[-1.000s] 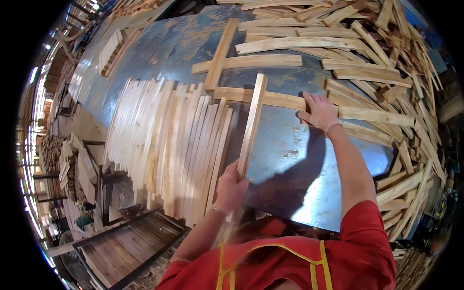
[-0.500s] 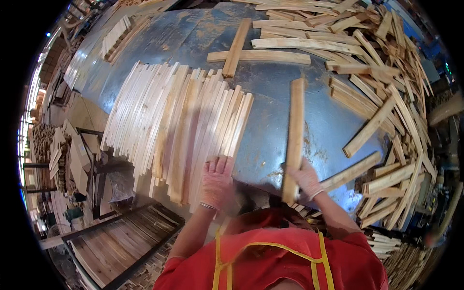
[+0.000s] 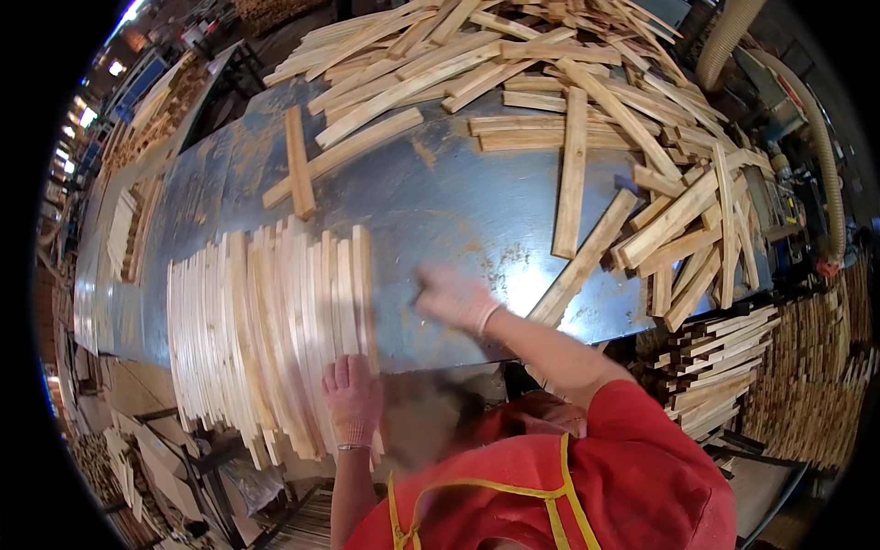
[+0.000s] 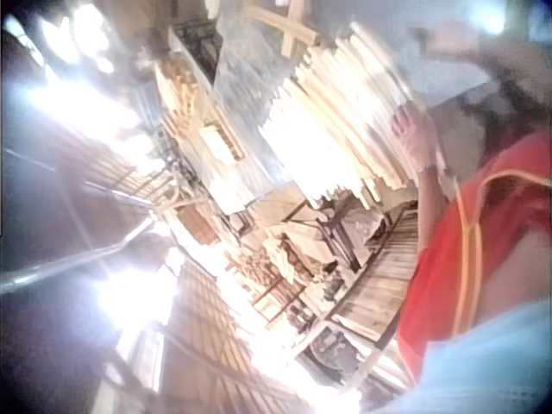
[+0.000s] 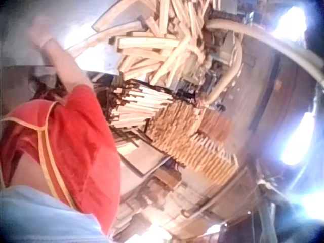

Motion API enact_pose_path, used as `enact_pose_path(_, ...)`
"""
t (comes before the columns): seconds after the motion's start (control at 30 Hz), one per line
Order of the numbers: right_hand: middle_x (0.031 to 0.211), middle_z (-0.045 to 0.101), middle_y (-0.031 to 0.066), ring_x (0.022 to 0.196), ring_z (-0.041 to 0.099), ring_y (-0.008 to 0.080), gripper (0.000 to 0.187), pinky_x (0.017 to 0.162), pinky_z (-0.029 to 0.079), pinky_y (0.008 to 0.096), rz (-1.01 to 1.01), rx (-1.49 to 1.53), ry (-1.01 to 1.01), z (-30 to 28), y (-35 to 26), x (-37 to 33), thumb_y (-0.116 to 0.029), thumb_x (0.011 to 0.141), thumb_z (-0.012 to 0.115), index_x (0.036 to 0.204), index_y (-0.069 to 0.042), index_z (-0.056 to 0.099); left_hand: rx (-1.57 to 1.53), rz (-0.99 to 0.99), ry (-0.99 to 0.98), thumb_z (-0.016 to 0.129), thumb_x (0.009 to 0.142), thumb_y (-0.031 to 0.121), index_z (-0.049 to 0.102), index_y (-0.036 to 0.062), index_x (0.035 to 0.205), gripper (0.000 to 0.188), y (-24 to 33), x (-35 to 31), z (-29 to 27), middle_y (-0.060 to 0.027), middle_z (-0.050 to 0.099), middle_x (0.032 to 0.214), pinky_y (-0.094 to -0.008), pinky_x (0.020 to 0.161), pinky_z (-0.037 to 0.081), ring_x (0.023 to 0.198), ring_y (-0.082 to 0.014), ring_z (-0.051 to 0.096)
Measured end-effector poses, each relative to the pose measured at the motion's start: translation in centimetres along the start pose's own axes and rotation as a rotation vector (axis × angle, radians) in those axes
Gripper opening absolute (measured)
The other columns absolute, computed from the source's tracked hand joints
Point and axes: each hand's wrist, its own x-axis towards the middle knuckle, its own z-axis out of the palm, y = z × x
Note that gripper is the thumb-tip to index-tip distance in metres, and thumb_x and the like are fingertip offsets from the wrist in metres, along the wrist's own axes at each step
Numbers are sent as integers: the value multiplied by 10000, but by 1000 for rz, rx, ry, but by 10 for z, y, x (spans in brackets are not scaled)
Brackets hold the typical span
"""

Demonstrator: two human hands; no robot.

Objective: The person sorts and stacks thin wooden planks on a metal workbench in a workshop. They pick up individual planks from a scattered pile and arrange them into neat, aligned stacks. The person occasionally lifts and repositions entire stacks to organize the workspace.

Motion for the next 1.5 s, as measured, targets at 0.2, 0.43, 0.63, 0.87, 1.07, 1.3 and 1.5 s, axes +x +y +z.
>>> enact_pose_path(0.2,1232,622,293,1147,647,486,522,995,555,526,571,-393,663,-159,182,-2,-285,874,699,1284,14,577,82,27,-36,812,845,311,606,87,1459,685,59,17,26,-179,584,1508,-590,1154,434,1428,-425,513)
enact_pose_path(0.43,1313,579,256,1283,590,438,747,1108,503,510,325,-168,392,-108,103,-96,-385,817,816,1398,-9,535,-209,122,-183,856,838,376,538,70,1504,800,166,86,45,-162,596,1475,-525,1104,492,1341,-403,596)
enact_pose_path(0.63,1576,458,303,1383,504,476,975,1169,454,521,652,-353,725,-98,182,-99,-427,774,867,1550,4,464,-110,-105,-506,852,814,457,415,137,1621,972,205,121,61,-152,620,1313,-563,939,550,1167,-386,671)
enact_pose_path(0.87,1626,398,293,1481,435,472,894,1265,365,486,445,146,808,-34,140,-57,-157,786,768,1590,19,418,-1119,-474,-582,761,905,196,619,91,1411,536,147,73,32,-66,657,1096,-330,894,521,989,-158,624)
enact_pose_path(1.07,1451,559,288,1377,537,447,772,1198,436,445,322,500,362,66,10,-49,-85,798,715,1539,-11,511,-995,-397,-575,666,969,222,617,48,1456,519,81,4,6,-156,766,1166,-397,977,559,1116,-317,721)
enact_pose_path(1.3,1389,643,292,1323,611,447,633,1118,496,460,210,496,-181,67,-36,-13,-271,901,684,1489,-69,564,-31,18,-170,727,854,326,540,47,1520,746,41,-12,7,-198,530,1524,-576,1210,365,1434,-434,474)
enact_pose_path(1.5,1184,670,253,1123,640,433,456,1008,507,522,374,-520,787,-103,107,-32,-209,785,701,1183,10,659,55,-2,-156,775,778,271,520,71,1538,827,48,-12,16,-185,501,1572,-567,1224,353,1477,-414,445)
